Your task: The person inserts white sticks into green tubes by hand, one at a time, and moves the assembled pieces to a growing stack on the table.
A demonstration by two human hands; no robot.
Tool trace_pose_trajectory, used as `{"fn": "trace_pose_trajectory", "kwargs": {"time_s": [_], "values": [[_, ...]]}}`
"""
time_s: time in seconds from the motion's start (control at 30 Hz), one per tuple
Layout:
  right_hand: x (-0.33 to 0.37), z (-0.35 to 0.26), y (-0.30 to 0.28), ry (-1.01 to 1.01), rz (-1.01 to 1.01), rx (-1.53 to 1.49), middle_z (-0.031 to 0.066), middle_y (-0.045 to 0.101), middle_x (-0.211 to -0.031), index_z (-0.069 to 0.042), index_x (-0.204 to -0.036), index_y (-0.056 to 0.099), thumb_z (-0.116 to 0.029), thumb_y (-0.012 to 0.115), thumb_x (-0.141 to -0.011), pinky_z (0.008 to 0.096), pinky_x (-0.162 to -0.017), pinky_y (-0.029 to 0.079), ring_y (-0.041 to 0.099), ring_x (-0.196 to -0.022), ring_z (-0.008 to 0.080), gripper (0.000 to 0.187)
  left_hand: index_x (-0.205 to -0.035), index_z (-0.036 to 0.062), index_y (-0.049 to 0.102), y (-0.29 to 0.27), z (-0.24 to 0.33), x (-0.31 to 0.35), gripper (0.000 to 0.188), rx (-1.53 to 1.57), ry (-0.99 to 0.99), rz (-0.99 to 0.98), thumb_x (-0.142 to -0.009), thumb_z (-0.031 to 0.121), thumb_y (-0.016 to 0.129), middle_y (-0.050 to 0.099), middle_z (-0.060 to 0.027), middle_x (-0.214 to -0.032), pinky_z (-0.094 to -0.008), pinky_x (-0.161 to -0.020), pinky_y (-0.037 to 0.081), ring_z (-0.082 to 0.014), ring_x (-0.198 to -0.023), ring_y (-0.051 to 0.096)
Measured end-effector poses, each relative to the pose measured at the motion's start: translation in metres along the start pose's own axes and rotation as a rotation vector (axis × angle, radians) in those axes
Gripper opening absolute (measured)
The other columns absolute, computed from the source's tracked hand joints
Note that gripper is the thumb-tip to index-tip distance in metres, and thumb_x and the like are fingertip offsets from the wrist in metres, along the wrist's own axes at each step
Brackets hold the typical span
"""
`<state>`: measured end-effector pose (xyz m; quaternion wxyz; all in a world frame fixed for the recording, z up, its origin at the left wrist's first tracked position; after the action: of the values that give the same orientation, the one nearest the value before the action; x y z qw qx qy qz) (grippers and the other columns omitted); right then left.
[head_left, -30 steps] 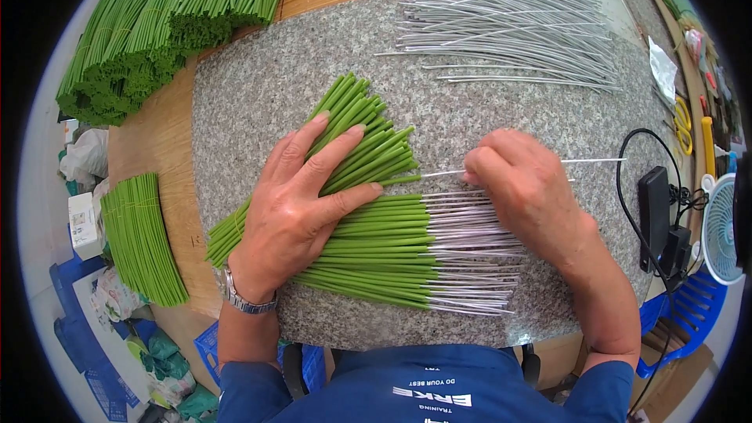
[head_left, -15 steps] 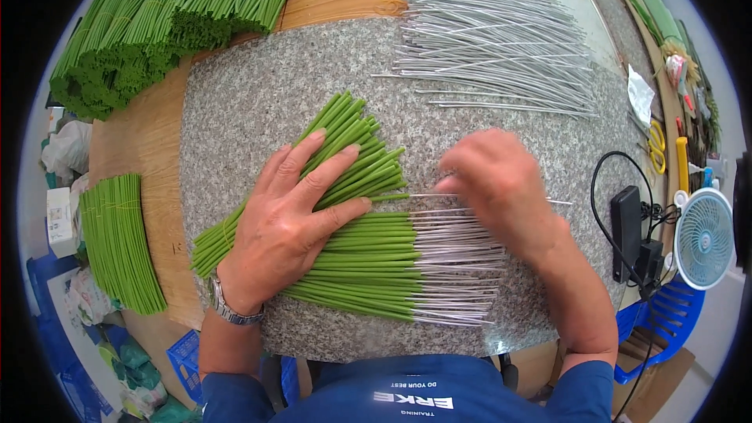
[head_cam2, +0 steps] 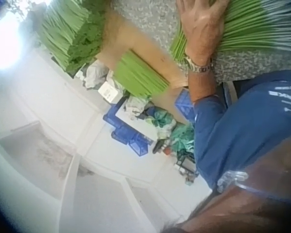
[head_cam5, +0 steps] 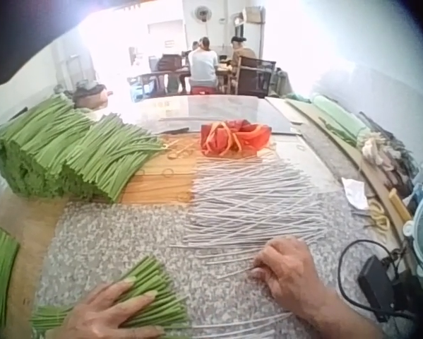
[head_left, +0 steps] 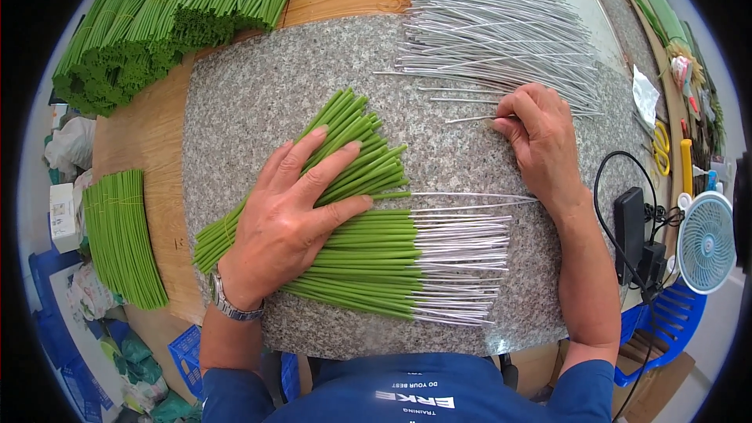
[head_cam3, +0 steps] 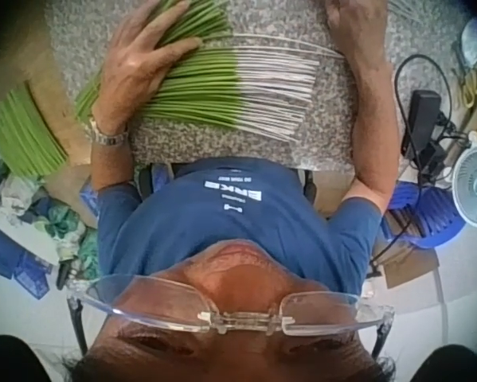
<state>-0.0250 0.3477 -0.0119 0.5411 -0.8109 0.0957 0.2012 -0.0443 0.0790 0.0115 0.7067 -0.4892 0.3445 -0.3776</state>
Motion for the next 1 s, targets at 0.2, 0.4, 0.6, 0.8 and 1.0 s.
{"fn": "trace_pose_trajectory", "kwargs": {"time_s": [0.2, 0.4, 0.6, 0.8, 1.0], "values": [[0.003, -0.004, -0.001, -0.036, -0.019, -0.009, 0.0039, 0.064, -0.1, -0.01, -0.097, 0.068, -0.013, 0.08, -0.092, 0.0428, -0.09, 0.044, 0.061, -0.098, 0.0275, 0.014, -0.118, 0.0202, 0.083, 0.001, 0.001, -0.001, 0.035, -0.001, 0.006, 0.002, -0.085, 0.009, 0.075, 0.062, -0.0127, -0.159, -0.058, -0.121, 0.044, -0.0458, -0.15, 0.051], [0.012, -0.03, -0.006, -0.162, -0.105, 0.059, 0.0086, 0.063, -0.097, -0.008, -0.096, 0.059, -0.009, 0.077, -0.093, 0.0416, -0.086, 0.046, 0.062, -0.096, 0.0277, 0.018, -0.119, 0.02, 0.083, 0.002, -0.001, 0.0, 0.036, -0.003, 0.0, -0.008, -0.086, 0.009, 0.074, 0.062, -0.0127, -0.159, -0.0578, -0.121, 0.044, -0.0458, -0.149, 0.051], [0.032, -0.061, -0.004, -0.156, -0.187, -0.118, 0.0073, 0.061, -0.091, -0.008, -0.098, 0.06, -0.01, 0.07, -0.092, 0.0405, -0.072, 0.054, 0.067, -0.084, 0.0269, 0.012, -0.12, 0.0191, 0.083, 0.0, 0.0, -0.001, 0.036, 0.02, -0.004, 0.012, -0.087, 0.009, 0.076, 0.063, -0.0135, -0.157, -0.0583, -0.121, 0.044, -0.0461, -0.149, 0.052], [0.032, -0.066, 0.0, -0.174, -0.158, -0.096, 0.0067, 0.06, -0.09, -0.008, -0.098, 0.061, -0.009, 0.065, -0.088, 0.0401, -0.072, 0.054, 0.066, -0.083, 0.0257, 0.011, -0.121, 0.0189, 0.083, 0.002, 0.0, -0.001, 0.037, 0.015, 0.003, 0.008, -0.087, 0.007, 0.075, 0.063, -0.0139, -0.158, -0.0583, -0.122, 0.044, -0.0461, -0.15, 0.052], [0.031, -0.074, 0.006, -0.192, -0.178, -0.079, 0.0062, 0.059, -0.089, -0.008, -0.099, 0.062, -0.009, 0.064, -0.088, 0.0401, -0.072, 0.054, 0.065, -0.082, 0.0252, 0.011, -0.123, 0.0214, 0.08, 0.003, -0.001, 0.001, 0.038, 0.009, 0.004, 0.01, -0.088, 0.009, 0.072, 0.06, -0.0102, -0.159, -0.0607, -0.121, 0.042, -0.0433, -0.15, 0.051]]}}
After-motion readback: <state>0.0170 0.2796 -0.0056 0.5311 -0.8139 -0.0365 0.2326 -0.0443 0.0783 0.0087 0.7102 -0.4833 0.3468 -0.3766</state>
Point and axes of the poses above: each hand's wrist, its own x-axis away from the middle knuckle, its own y-axis out of the palm, z = x × y, the point moved 9 cm from there along -x, towards the middle knuckle
